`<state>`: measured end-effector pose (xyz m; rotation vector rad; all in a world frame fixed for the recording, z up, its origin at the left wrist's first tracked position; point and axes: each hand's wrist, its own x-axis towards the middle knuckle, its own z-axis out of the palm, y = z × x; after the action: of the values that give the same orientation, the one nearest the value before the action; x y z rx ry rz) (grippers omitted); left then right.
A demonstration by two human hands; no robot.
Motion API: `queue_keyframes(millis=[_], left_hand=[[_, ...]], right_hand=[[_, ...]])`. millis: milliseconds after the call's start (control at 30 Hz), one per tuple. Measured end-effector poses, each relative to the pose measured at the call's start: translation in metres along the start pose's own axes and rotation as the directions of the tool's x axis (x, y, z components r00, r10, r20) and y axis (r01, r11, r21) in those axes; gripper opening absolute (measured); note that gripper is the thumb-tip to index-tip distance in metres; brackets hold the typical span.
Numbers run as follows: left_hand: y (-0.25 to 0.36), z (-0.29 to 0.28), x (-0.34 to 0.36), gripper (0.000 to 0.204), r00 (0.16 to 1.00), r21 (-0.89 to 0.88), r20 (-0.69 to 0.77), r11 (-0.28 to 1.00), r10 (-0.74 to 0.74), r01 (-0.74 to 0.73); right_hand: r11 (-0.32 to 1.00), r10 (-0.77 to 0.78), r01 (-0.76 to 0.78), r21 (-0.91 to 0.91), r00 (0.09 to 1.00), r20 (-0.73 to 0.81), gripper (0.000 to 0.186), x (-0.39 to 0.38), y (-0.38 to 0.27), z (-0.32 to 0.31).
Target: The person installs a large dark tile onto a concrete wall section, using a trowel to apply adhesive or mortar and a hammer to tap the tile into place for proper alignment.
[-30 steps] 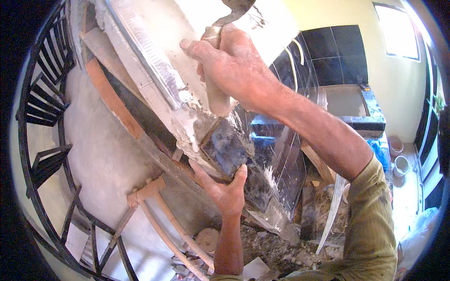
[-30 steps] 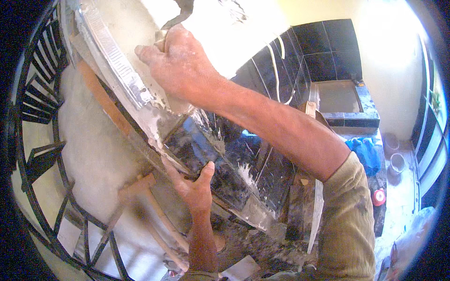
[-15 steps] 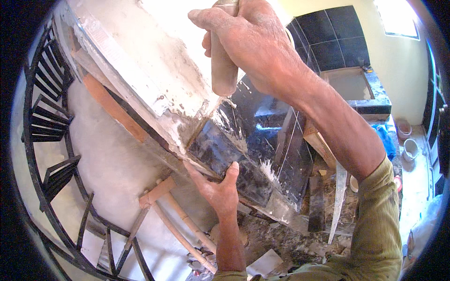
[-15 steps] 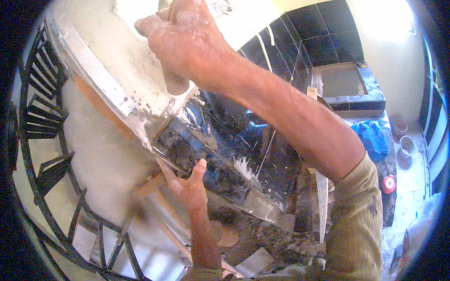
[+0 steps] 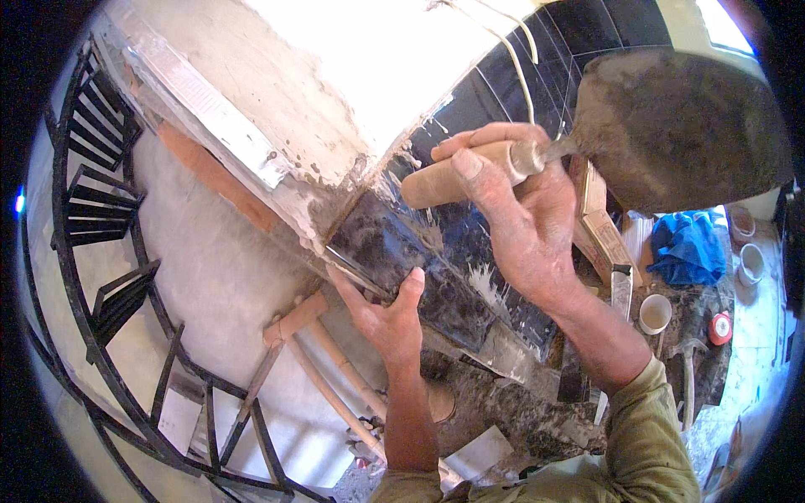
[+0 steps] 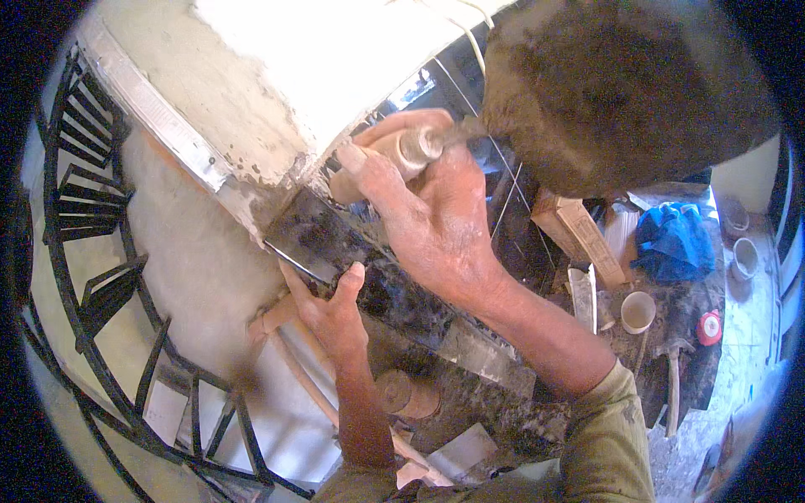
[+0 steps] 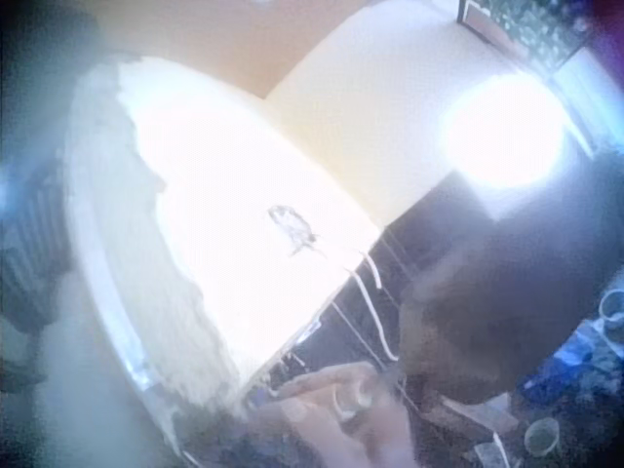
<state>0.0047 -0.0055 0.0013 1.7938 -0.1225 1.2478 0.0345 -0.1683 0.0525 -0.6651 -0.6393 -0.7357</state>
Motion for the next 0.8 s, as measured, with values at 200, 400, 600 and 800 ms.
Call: queue_keyframes(millis=[200,400,600,800], left_hand=[[-0.004,-0.003,0.0,0.1,1.0,-0.022,0.015,1.0,-0.016,0.016],[-0.003,-0.004,0.001,0.104,0.998,-0.024,0.021,0.998,-0.061,0.062],[-0.007,-0.005,0.001,0.103,0.998,-0.07,0.034,0.996,-0.053,0.056],[0.005,-0.002,0.001,0.102,0.995,-0.13,0.036,0.987,-0.093,0.097]], right_hand=[[0.992,0.093,-0.098,0.077,0.994,0.066,0.022,-0.015,0.026,-0.005],[0.994,-0.052,0.063,-0.095,0.992,0.115,0.028,-0.029,0.028,-0.006],[0.985,-0.079,0.098,-0.141,0.987,0.137,0.032,-0.032,0.04,-0.004],[0.984,-0.135,0.146,-0.106,0.986,0.101,0.027,-0.031,0.038,0.004]])
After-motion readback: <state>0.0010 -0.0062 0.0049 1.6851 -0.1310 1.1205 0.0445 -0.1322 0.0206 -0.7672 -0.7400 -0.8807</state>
